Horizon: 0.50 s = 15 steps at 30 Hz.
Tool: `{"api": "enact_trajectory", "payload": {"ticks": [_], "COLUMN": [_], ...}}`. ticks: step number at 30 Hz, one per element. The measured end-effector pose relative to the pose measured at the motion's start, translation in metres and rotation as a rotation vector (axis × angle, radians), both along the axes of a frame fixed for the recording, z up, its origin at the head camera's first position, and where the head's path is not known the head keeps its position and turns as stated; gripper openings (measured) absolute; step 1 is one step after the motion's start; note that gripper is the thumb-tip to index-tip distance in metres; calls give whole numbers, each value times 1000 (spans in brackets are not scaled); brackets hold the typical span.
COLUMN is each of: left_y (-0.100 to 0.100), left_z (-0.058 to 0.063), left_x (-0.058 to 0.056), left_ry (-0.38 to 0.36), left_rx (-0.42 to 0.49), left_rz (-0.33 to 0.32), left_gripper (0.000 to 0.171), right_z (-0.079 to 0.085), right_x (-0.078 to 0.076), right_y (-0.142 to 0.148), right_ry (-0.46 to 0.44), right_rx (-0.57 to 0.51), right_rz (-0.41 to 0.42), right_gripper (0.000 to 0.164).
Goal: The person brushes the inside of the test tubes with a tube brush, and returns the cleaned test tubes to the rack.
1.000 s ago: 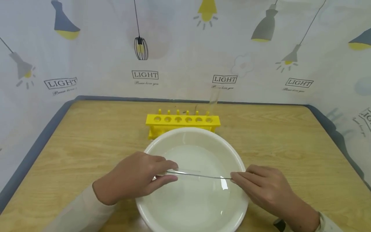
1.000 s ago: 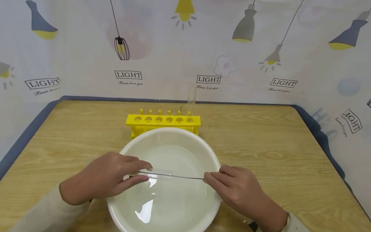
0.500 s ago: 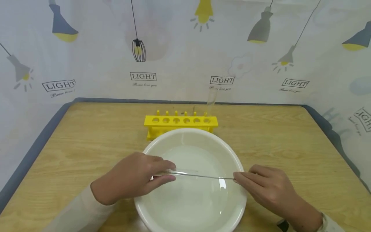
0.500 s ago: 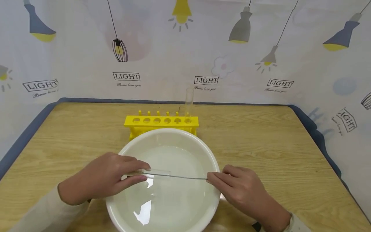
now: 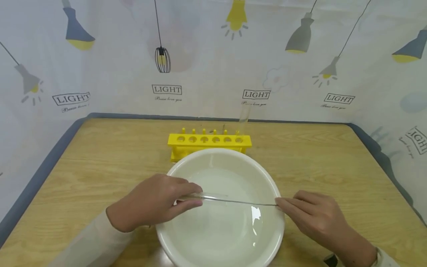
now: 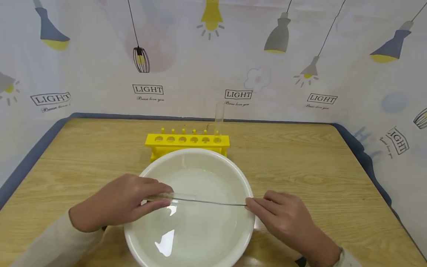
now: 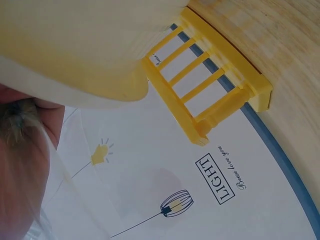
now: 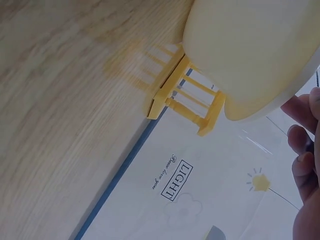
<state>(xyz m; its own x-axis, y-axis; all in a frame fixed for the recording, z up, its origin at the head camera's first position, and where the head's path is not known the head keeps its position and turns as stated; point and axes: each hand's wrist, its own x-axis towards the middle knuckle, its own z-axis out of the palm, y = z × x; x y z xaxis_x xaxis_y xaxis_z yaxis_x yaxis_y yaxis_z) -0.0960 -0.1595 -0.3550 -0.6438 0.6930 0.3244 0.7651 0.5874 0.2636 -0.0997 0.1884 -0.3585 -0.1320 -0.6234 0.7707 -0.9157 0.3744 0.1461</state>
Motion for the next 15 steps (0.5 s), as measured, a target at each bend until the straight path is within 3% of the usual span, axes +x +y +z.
{"api": "enact_trajectory", "payload": {"ticks": [8, 15], "left_y": [-2, -2], "left_z": [-1, -1], "left_x": [-1, -3], "left_ry": [68, 98], "left_rx": [29, 27], "left_rz": [-9, -5], "left_gripper": [18, 18], "right_z": [-2, -3], "right_x": [-4, -2], "right_y": [4, 11], "right_ry": [-29, -134], "right_rx": [-25, -4], "right_rz": [5, -37], "right_gripper": [28, 30]}}
